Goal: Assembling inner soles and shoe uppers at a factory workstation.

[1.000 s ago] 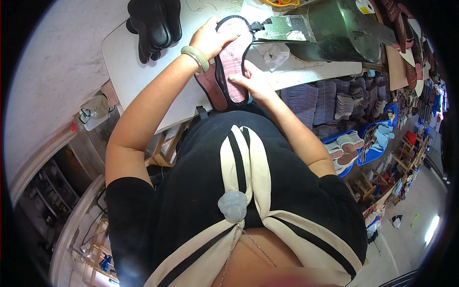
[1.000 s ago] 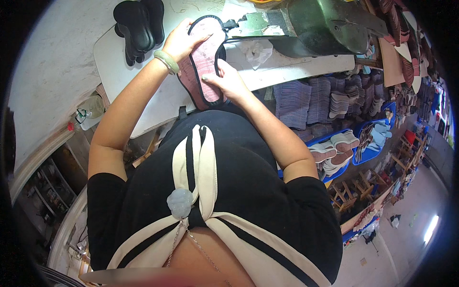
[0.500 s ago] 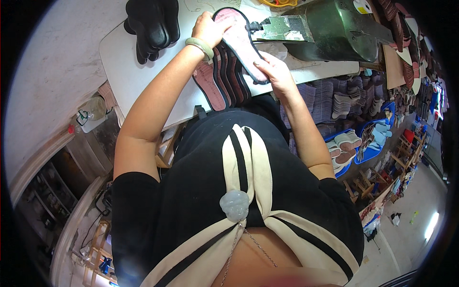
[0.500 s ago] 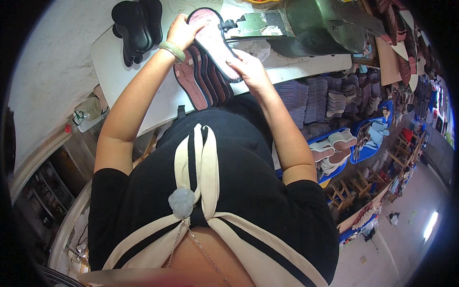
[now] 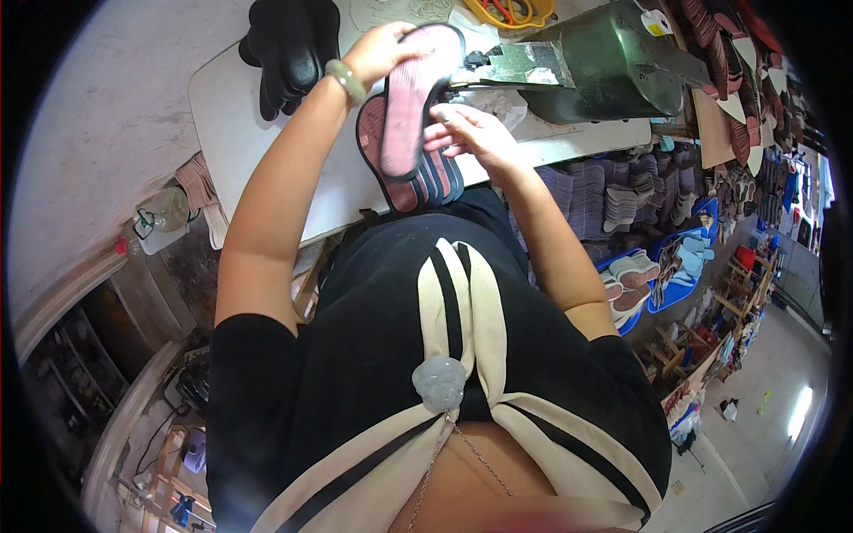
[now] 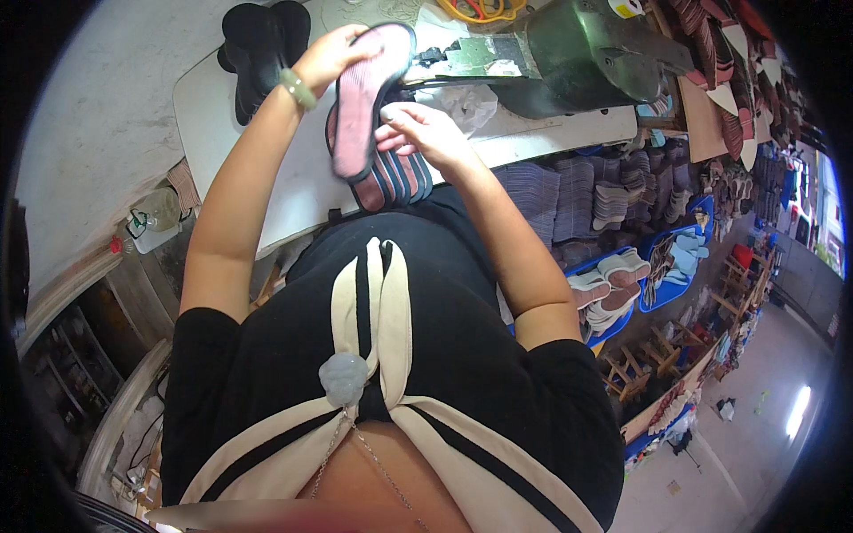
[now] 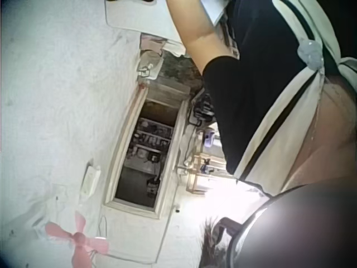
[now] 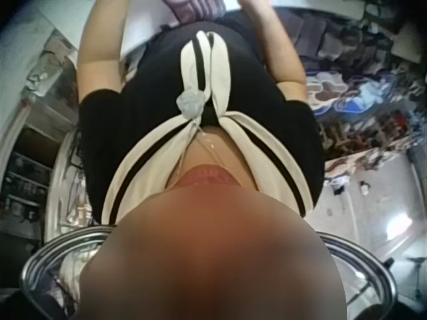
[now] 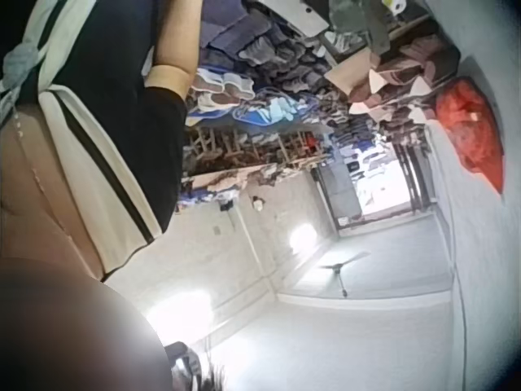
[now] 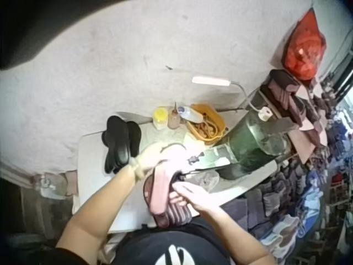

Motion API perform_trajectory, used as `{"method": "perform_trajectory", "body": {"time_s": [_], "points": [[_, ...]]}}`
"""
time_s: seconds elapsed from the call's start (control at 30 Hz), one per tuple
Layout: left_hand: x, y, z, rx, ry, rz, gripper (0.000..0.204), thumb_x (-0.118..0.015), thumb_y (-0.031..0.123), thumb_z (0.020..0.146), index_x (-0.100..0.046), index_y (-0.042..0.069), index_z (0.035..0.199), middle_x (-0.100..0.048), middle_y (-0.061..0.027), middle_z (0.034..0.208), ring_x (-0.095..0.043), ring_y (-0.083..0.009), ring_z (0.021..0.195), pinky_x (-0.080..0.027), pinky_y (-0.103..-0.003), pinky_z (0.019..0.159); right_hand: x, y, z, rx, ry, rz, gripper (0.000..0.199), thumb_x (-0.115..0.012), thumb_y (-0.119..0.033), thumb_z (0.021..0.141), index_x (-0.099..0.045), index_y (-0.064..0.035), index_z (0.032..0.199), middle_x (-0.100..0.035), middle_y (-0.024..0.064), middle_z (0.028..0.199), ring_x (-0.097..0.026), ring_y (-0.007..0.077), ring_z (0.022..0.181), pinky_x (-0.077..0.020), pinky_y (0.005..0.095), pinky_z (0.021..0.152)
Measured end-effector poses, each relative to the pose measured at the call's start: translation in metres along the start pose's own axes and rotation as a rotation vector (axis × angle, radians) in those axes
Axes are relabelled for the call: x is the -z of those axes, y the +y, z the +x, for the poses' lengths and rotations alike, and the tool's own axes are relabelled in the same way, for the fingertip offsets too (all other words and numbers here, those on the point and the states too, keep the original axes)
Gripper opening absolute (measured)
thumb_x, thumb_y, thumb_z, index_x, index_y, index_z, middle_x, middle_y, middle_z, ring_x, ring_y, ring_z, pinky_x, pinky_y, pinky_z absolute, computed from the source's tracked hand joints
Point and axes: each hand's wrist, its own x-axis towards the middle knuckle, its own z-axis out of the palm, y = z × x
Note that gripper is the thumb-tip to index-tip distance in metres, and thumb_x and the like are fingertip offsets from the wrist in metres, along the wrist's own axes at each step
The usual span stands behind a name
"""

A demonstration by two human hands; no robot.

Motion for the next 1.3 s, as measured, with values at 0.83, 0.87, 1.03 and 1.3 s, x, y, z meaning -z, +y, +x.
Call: {"method": "perform_trajectory", "body": {"time_s": [0.83,0.87,1.03,1.3], "points": [[-0.082,0.068,-0.151,-0.282,0.188,-0.576,0.028,-0.054,0.001,0.088,-0.056,0.0,0.116,-0.064,-0.0107,0.103,-0.062,-0.0169,0.094,-0.051,-0.028,0.084,-0.011,-0.034,-0.06,0.965,0.379,-0.749,0.023,-0.066,0.002,0.077,-0.068,-0.0019,0.099,-0.061,0.005,0.082,-0.057,0.011,0.074,-0.0454,0.0216,0.066],[-0.082,0.065,-0.154,-0.507,0.254,-0.056,0.023,-0.055,0.006,0.089,-0.058,-0.003,0.11,-0.063,-0.0077,0.1,-0.061,-0.0134,0.091,-0.05,-0.026,0.082,-0.012,-0.035,-0.062,0.962,0.415,-0.739,0.017,-0.065,0.004,0.076,-0.068,-0.001,0.093,-0.06,0.0062,0.076,-0.057,0.0122,0.07,-0.0459,0.0222,0.063],[-0.089,0.084,-0.162,-0.046,0.181,-0.836,0.022,-0.055,0.008,0.089,-0.059,-0.003,0.108,-0.063,-0.0062,0.1,-0.06,-0.0116,0.088,-0.048,-0.025,0.081,-0.01,-0.033,-0.068,1.035,0.443,-1.076,0.009,-0.063,-0.004,0.077,-0.065,-0.0016,0.085,-0.062,0.01,0.079,-0.061,0.0235,0.07,-0.0494,0.0291,0.063],[-0.088,0.08,-0.173,-0.017,0.136,-0.793,0.03,-0.047,0.005,0.091,-0.051,-0.003,0.12,-0.058,-0.0097,0.113,-0.058,-0.0147,0.098,-0.045,-0.027,0.087,-0.011,-0.019,-0.071,0.841,0.351,-1.064,0.01,-0.062,-0.005,0.081,-0.064,-0.0016,0.089,-0.064,0.0108,0.082,-0.063,0.0222,0.073,-0.0496,0.0289,0.066]]}}
